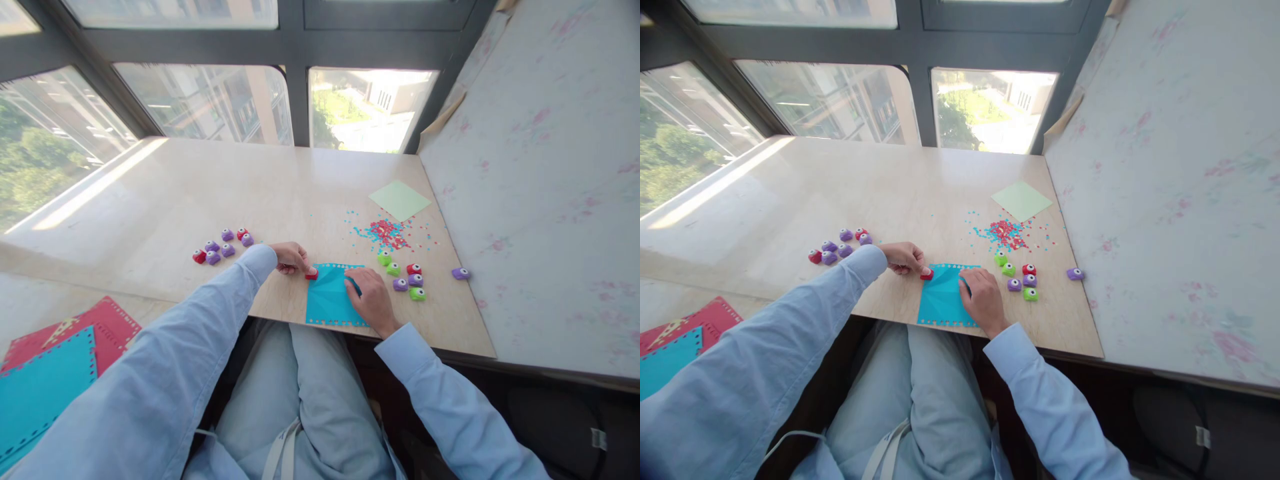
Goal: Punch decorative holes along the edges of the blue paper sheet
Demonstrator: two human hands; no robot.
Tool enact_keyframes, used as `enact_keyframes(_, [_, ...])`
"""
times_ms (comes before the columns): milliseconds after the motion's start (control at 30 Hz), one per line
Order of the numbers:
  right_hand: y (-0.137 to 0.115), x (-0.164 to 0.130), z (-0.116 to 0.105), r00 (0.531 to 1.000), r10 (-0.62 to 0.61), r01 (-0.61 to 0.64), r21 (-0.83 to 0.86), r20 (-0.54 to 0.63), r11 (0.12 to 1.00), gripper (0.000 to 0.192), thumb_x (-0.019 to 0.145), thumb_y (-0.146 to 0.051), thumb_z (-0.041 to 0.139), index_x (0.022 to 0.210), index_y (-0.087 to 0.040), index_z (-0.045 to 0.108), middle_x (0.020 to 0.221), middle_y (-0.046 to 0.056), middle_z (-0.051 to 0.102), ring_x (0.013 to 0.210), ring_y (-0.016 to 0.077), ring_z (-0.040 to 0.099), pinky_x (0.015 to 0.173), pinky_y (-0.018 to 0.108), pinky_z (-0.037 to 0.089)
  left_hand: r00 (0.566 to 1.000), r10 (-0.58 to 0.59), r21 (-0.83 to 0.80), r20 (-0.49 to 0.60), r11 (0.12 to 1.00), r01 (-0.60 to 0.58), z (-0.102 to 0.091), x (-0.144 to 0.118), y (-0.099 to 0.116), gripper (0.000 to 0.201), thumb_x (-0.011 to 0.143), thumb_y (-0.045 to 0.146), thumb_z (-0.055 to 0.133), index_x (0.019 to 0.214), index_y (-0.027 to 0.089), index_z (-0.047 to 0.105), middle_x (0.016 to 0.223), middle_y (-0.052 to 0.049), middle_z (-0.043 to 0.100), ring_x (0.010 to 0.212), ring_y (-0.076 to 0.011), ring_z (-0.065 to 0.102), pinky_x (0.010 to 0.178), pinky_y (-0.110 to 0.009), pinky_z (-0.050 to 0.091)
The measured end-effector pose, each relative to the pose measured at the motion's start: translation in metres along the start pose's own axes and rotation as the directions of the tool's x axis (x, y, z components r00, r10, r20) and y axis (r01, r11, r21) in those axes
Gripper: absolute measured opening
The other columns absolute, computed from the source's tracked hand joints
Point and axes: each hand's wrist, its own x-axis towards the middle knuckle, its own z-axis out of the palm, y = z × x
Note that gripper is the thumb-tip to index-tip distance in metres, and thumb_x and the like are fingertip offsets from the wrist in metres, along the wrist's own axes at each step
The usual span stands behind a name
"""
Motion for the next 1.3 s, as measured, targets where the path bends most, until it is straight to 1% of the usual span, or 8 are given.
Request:
enact_keyframes(200, [0.0, -0.001, -0.001, 0.999, 0.017, -0.017, 0.0, -0.028, 1.0, 0.022, 0.094, -0.024, 0.049, 0.103, -0.02, 0.069, 0.103, 0.011, 0.073, 0.1, 0.0277, 0.063, 0.091, 0.046, 0.048, 0.999, 0.039, -0.047, 0.006, 0.998, -0.038, 0.0, 0.0, -0.008, 0.049, 0.04, 0.042, 0.094, 0.058, 0.018, 0.055, 0.044, 0.004, 0.046, 0.04, -0.0067, 0.039, 0.04, -0.019, 0.027])
enact_keyframes(333, [0.0, -0.001, 0.0, 1.0, -0.008, 0.008, -0.015, -0.027, 1.0, 0.022, 0.094, -0.023, 0.049, 0.103, -0.021, 0.069, 0.102, 0.01, 0.073, 0.099, 0.0273, 0.063, 0.092, 0.046, 0.047, 0.997, 0.083, -0.136, 0.012, 0.987, -0.08, -0.002, 0.001, -0.012, 0.049, 0.041, 0.041, 0.093, 0.058, 0.019, 0.053, 0.045, 0.005, 0.045, 0.04, -0.0071, 0.041, 0.039, -0.019, 0.027])
enact_keyframes(467, [-0.001, -0.001, 0.0, 1.0, -0.026, 0.026, -0.021, -0.01, 0.999, 0.021, 0.095, -0.023, 0.049, 0.102, -0.02, 0.068, 0.102, 0.01, 0.073, 0.099, 0.0272, 0.063, 0.091, 0.045, 0.048, 0.996, 0.09, -0.2, 0.003, 0.976, -0.088, -0.001, 0.0, -0.015, 0.049, 0.041, 0.04, 0.093, 0.057, 0.018, 0.052, 0.046, 0.006, 0.045, 0.041, -0.0078, 0.044, 0.04, -0.019, 0.029])
enact_keyframes(600, [-0.001, -0.001, 0.0, 0.999, -0.037, 0.037, -0.004, -0.006, 0.999, 0.021, 0.094, -0.023, 0.049, 0.103, -0.021, 0.069, 0.102, 0.01, 0.073, 0.099, 0.0272, 0.063, 0.091, 0.045, 0.049, 0.993, 0.108, -0.162, -0.04, 0.98, -0.113, 0.002, -0.002, -0.016, 0.048, 0.038, 0.037, 0.095, 0.06, 0.017, 0.057, 0.048, 0.004, 0.051, 0.043, -0.0087, 0.047, 0.041, -0.019, 0.031])
enact_keyframes(733, [-0.002, -0.001, -0.001, 0.999, -0.037, 0.037, 0.017, -0.012, 0.999, 0.023, 0.094, -0.024, 0.048, 0.104, -0.021, 0.069, 0.101, 0.01, 0.073, 0.099, 0.0269, 0.064, 0.091, 0.046, 0.049, 0.992, 0.112, -0.139, -0.066, 0.983, -0.12, 0.005, -0.005, -0.015, 0.049, 0.037, 0.038, 0.094, 0.059, 0.018, 0.056, 0.048, 0.004, 0.052, 0.043, -0.0083, 0.048, 0.041, -0.019, 0.031])
enact_keyframes(1100, [0.001, -0.001, -0.002, 0.995, -0.02, 0.024, 0.045, -0.099, 0.999, 0.021, 0.095, -0.022, 0.048, 0.1, -0.021, 0.068, 0.098, 0.009, 0.073, 0.095, 0.0257, 0.064, 0.087, 0.044, 0.051, 0.99, 0.116, -0.145, -0.077, 0.981, -0.126, 0.006, -0.007, -0.013, 0.043, 0.046, 0.038, 0.091, 0.059, 0.019, 0.055, 0.046, 0.005, 0.047, 0.043, -0.01, 0.05, 0.041, -0.019, 0.033])
enact_keyframes(1233, [0.0, -0.001, -0.002, 0.995, -0.007, 0.013, 0.059, -0.102, 0.998, 0.021, 0.094, -0.023, 0.048, 0.1, -0.021, 0.069, 0.097, 0.009, 0.073, 0.094, 0.0259, 0.064, 0.087, 0.045, 0.051, 0.993, 0.082, -0.132, -0.089, 0.987, -0.093, 0.007, -0.009, -0.008, 0.04, 0.047, 0.036, 0.09, 0.059, 0.019, 0.057, 0.047, 0.005, 0.046, 0.044, -0.0107, 0.05, 0.041, -0.02, 0.035])
enact_keyframes(1300, [0.0, -0.001, -0.003, 0.995, -0.006, 0.012, 0.063, -0.1, 0.998, 0.021, 0.094, -0.023, 0.048, 0.1, -0.021, 0.069, 0.097, 0.009, 0.073, 0.094, 0.0258, 0.064, 0.088, 0.045, 0.051, 0.993, 0.065, -0.077, -0.095, 0.994, -0.072, 0.008, -0.009, -0.002, 0.037, 0.048, 0.035, 0.089, 0.06, 0.019, 0.059, 0.049, 0.004, 0.049, 0.045, -0.0115, 0.052, 0.043, -0.021, 0.038])
